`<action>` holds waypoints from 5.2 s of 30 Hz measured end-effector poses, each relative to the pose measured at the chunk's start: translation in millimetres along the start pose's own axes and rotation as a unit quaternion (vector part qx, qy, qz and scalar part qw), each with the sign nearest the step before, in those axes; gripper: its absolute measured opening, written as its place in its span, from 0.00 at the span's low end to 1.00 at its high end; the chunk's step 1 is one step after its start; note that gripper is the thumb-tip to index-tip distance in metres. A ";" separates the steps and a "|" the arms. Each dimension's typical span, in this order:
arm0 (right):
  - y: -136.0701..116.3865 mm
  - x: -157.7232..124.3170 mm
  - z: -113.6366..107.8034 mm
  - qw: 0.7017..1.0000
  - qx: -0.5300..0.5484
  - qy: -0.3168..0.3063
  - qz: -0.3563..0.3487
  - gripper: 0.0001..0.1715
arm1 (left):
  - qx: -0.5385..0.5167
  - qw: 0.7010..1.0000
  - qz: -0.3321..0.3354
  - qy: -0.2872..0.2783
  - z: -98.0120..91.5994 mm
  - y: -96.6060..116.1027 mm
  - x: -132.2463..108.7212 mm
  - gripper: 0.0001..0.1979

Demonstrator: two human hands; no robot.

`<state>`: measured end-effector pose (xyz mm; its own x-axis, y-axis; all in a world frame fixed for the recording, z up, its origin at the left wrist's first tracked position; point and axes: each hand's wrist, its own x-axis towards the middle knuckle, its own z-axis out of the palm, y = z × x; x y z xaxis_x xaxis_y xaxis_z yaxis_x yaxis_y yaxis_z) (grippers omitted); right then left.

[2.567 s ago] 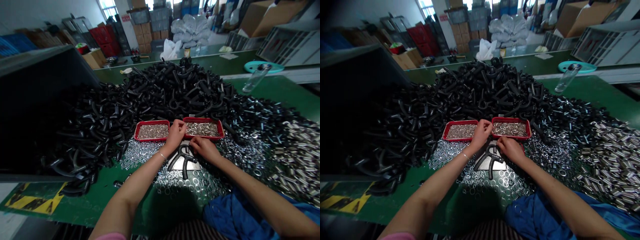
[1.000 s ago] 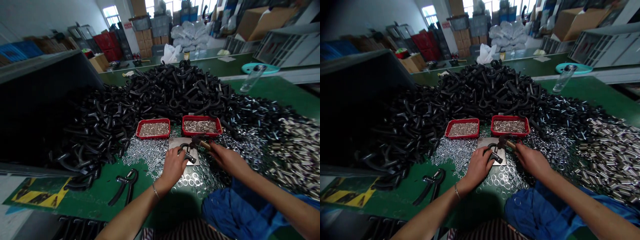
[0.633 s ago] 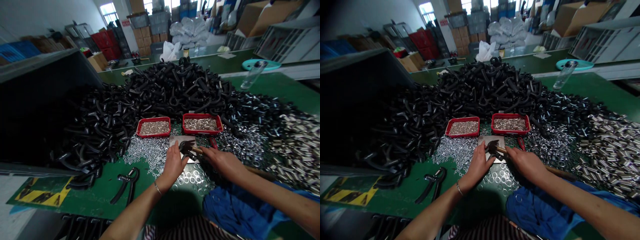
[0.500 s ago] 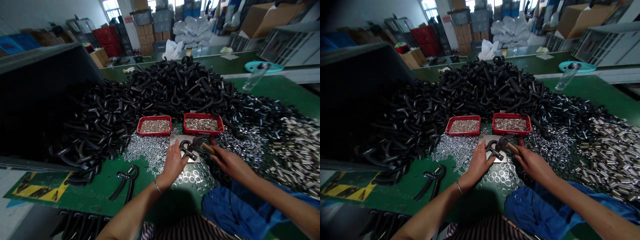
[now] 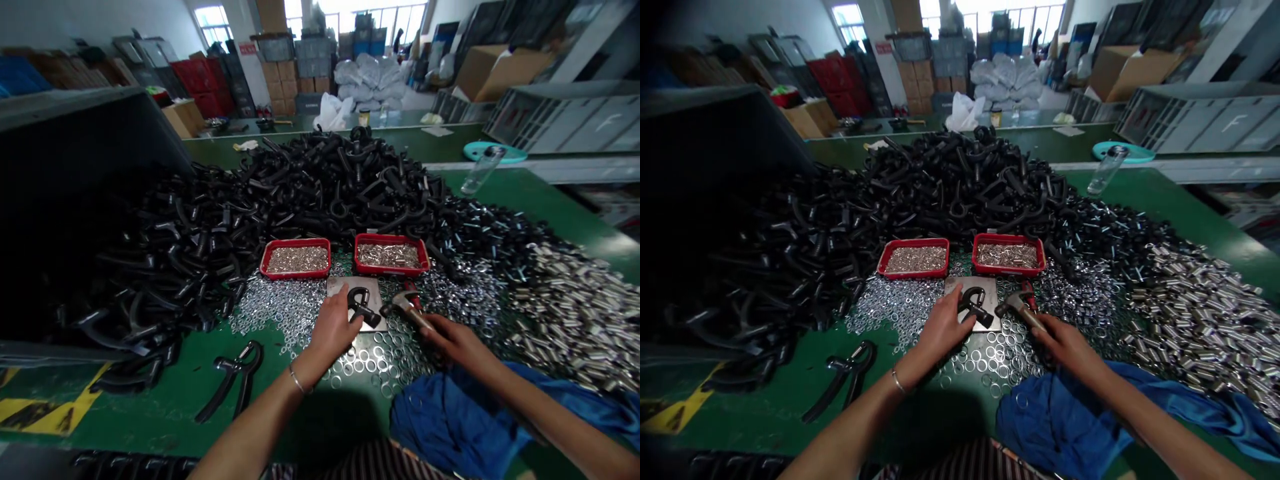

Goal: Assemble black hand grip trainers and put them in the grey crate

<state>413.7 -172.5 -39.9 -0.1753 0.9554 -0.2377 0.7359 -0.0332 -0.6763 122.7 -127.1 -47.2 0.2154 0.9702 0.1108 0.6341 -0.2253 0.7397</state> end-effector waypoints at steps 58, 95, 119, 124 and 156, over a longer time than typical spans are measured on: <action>-87.3 90.8 62.4 0.935 0.326 0.116 -0.076 0.18 | -0.006 0.999 0.021 -0.045 -11.5 -27.4 0.6 0.23; -83.0 96.9 60.9 0.935 0.332 0.116 -0.039 0.22 | -0.018 0.998 0.007 -0.061 -10.3 -32.3 4.9 0.23; -110.7 118.7 33.1 0.880 0.467 -0.037 -0.084 0.22 | -0.018 0.998 0.020 -0.058 -13.3 -29.5 5.2 0.22; -86.0 104.2 38.4 0.883 0.455 0.076 -0.088 0.21 | -0.018 0.998 0.016 -0.056 -13.4 -31.1 5.6 0.23; -103.5 83.7 8.7 0.919 0.312 0.186 -0.154 0.14 | 0.034 0.995 0.026 -0.088 -17.4 -25.4 3.2 0.26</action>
<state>317.1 -91.7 4.1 0.0091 0.9782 0.2077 0.1514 0.2039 -0.9672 94.4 -116.7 -54.0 0.3718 0.9280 0.0255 0.6656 -0.2856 0.6895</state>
